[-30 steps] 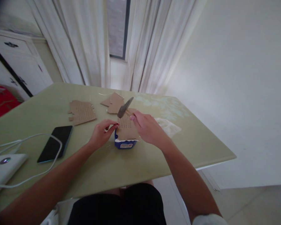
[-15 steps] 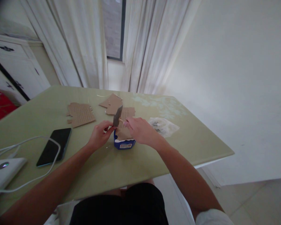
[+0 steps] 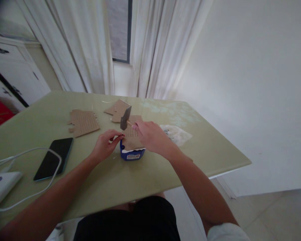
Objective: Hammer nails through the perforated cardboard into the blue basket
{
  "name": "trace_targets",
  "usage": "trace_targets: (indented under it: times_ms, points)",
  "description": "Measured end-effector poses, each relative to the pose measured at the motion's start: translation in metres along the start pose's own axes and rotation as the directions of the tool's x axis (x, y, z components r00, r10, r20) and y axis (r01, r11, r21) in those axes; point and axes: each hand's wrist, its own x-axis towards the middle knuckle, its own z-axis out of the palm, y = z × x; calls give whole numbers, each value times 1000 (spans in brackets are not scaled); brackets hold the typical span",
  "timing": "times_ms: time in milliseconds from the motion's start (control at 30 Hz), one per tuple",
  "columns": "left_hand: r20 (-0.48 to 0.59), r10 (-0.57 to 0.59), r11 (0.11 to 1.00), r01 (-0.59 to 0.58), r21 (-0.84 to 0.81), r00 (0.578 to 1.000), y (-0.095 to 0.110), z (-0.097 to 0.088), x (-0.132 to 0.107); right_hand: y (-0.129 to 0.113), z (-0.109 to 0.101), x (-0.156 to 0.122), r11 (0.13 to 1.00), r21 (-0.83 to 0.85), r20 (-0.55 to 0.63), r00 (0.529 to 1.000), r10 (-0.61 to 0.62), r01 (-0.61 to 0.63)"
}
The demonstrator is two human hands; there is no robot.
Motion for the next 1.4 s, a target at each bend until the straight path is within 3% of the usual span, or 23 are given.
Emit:
trace_targets:
  times_ms: [67,233,400,600,800,1000,1167,1300,1400]
  points:
    - [-1,-10,1000,10,0,1000,1,-1,0,0,1,-1,1000,24,-22,1000,5,-5]
    - [19,-28,999,28,25,999,3,-4,0,2,13,0,999,-14,70,997,-44,45]
    - [52,-116,991,119,-61,992,9,-7,0,5,9,1,997,77,2,1000,-30,29]
    - [96,-45,999,47,-18,994,8,-10,0,9,15,0,998,23,86,995,-57,56]
    - [95,-55,998,55,2,994,10,-10,0,10,19,-3,999,40,0,999,-33,33]
    - [116,-51,999,51,5,992,12,-12,1,14,38,2,993,-6,101,988,-114,115]
    - [116,-55,998,55,1,992,11,-12,0,16,36,3,996,60,43,997,-66,64]
    - [115,-70,997,72,-13,991,11,-12,-1,19,40,5,990,61,93,987,-134,128]
    - [132,-93,992,103,-71,987,11,-10,-2,30,42,9,972,203,42,990,-133,122]
